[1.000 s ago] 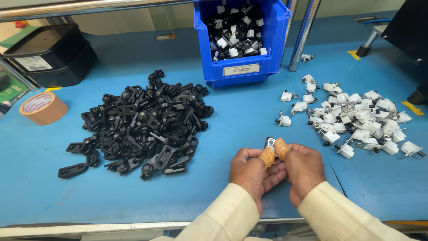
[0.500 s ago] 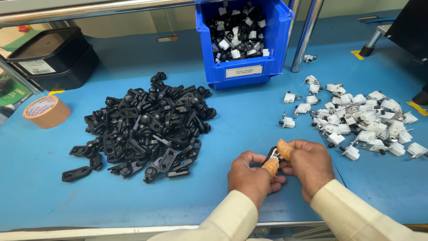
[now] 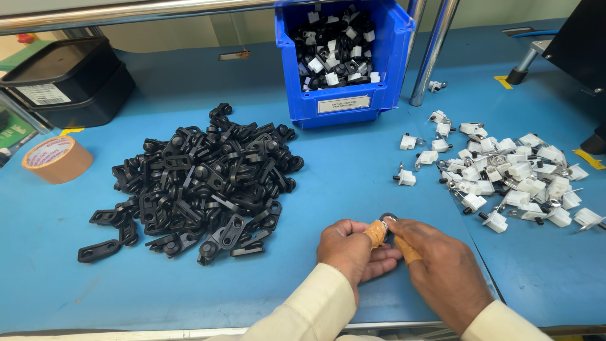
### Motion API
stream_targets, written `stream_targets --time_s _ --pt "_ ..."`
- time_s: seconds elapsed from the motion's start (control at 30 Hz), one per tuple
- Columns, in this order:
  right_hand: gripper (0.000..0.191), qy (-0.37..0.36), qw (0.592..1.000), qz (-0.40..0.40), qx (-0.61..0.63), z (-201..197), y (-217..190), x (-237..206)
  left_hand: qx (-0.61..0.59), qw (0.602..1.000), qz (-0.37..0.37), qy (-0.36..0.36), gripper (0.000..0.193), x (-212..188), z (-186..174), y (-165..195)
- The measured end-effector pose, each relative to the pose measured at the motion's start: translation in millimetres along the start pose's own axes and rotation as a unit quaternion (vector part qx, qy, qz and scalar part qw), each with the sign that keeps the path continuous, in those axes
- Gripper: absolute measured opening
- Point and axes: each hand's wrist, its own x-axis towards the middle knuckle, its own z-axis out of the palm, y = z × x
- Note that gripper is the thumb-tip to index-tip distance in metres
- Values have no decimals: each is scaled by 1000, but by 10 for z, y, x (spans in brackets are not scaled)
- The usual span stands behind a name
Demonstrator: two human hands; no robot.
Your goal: The person repeatedly picks a black plastic bracket and a white plastic component, aligns them, and presses them together by hand. The assembled units are placed into a blue bin on the table. The process is repeated multiple times with consistent hand motions.
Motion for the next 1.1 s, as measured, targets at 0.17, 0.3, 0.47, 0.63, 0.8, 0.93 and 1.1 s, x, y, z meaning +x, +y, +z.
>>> stream_targets --time_s 0.17,0.3,0.47,0.63,0.8,0.93,1.1 --pt "31 -65 831 460 307 6 184 191 -34 999 -13 -9 13 18 -33 15" --pt "20 -88 783 528 317 58 241 364 -18 1000 -4 -23 13 -15 -39 19" --pt "21 -18 714 597 364 142 193 484 12 1000 19 1 10 -53 28 15" --pt "24 -53 664 641 382 -8 165 531 -8 1000 -8 -7 10 -20 -2 28" --pt "26 -103 719 601 333 -44 69 479 -26 999 -14 -32 10 -2 -63 6" --pt "29 -134 755 546 337 5 90 482 -20 999 -13 -35 9 16 -69 -8" --pt "30 -176 750 513 378 -72 192 499 33 998 21 -45 21 44 -94 -6"
